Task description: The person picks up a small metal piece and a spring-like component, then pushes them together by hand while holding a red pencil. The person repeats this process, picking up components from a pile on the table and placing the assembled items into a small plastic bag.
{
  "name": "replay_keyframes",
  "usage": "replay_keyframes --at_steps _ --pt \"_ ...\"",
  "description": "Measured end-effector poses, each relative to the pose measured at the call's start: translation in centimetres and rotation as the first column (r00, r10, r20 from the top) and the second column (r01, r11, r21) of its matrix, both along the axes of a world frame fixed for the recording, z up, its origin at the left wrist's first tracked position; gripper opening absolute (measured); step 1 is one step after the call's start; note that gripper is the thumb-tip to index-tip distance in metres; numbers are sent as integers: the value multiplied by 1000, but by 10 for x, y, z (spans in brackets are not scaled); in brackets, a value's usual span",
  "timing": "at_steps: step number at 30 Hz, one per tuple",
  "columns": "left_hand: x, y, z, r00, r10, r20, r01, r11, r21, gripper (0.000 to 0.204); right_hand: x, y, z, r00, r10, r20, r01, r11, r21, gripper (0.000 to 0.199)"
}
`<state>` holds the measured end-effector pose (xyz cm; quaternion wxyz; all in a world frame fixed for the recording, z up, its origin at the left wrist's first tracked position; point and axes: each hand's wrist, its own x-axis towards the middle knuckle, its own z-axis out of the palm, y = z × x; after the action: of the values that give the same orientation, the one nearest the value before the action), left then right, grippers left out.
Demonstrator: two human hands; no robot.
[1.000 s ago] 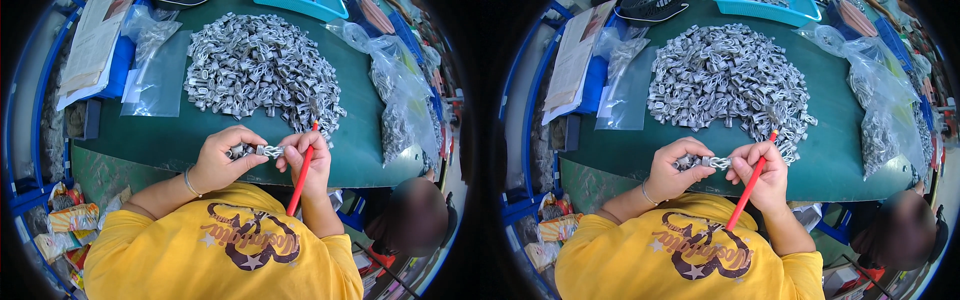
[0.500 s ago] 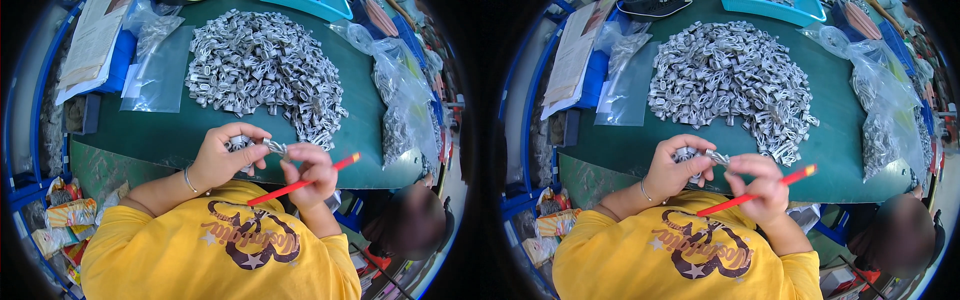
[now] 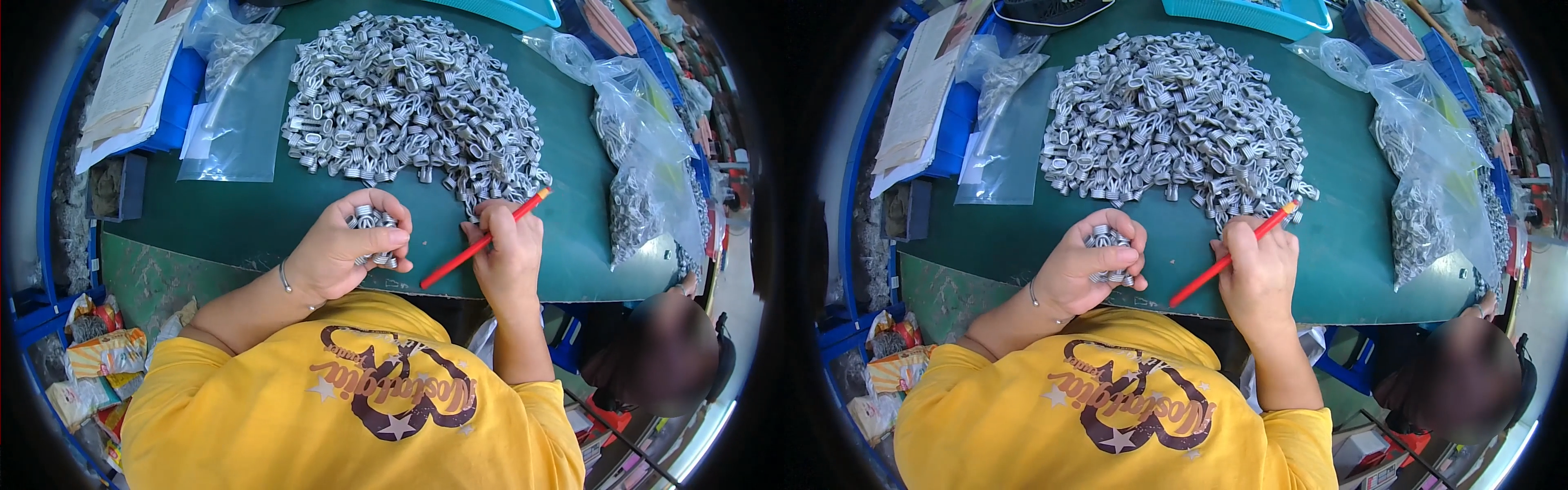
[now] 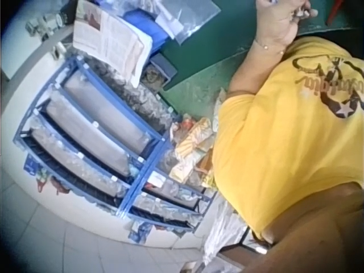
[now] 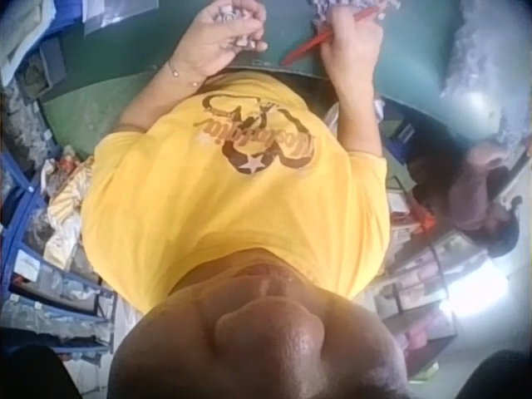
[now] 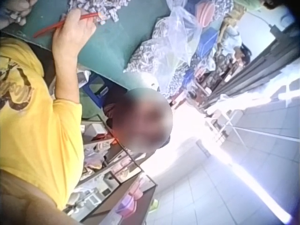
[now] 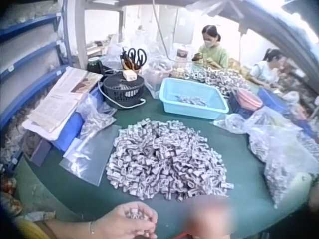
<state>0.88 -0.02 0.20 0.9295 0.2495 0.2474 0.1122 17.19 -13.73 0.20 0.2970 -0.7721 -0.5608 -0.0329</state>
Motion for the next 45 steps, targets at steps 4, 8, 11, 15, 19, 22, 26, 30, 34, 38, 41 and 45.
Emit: replay_keyframes --at_steps 4,8,11,15,19,22,26,30,34,38,41,45 --pt "-3 -1 -1 999 -51 -6 51 994 95 14 0 -1 -2 999 -18 -51 24 994 108 24" --pt "-1 -1 3 975 -109 -195 195 842 503 16 -7 -3 -2 725 26 -688 225 936 272 24" --pt "2 -5 3 989 -54 -135 130 741 658 26 -17 -1 13 496 144 -857 200 941 274 24" --pt "2 -7 3 993 -44 -105 110 620 777 25 -21 0 15 316 257 -913 124 943 308 24" --pt "-1 -4 4 991 -41 -129 130 544 829 20 -23 0 13 195 253 -948 123 952 279 23" --pt "-1 -3 3 998 -30 -55 63 466 882 20 -23 -1 5 93 267 -959 114 954 276 24" --pt "0 -3 3 997 -40 60 -41 378 925 20 -29 1 -17 167 412 -896 92 898 430 28" --pt "-1 -4 4 999 -28 43 -27 410 912 19 -35 3 -17 680 369 -634 52 838 543 34" --pt "-4 -5 5 994 -69 -86 109 757 644 19 -40 4 -9 836 368 -407 -20 762 647 42" --pt "-1 -8 0 982 -181 -47 186 935 303 19 -40 6 4 884 421 -202 -225 764 605 42" --pt "4 -9 -4 984 -174 43 177 978 -106 21 -44 12 9 765 598 -240 -365 708 604 32" --pt "-1 -3 -14 983 -131 131 150 978 -144 15 -27 11 8 928 340 -151 -230 842 487 29"
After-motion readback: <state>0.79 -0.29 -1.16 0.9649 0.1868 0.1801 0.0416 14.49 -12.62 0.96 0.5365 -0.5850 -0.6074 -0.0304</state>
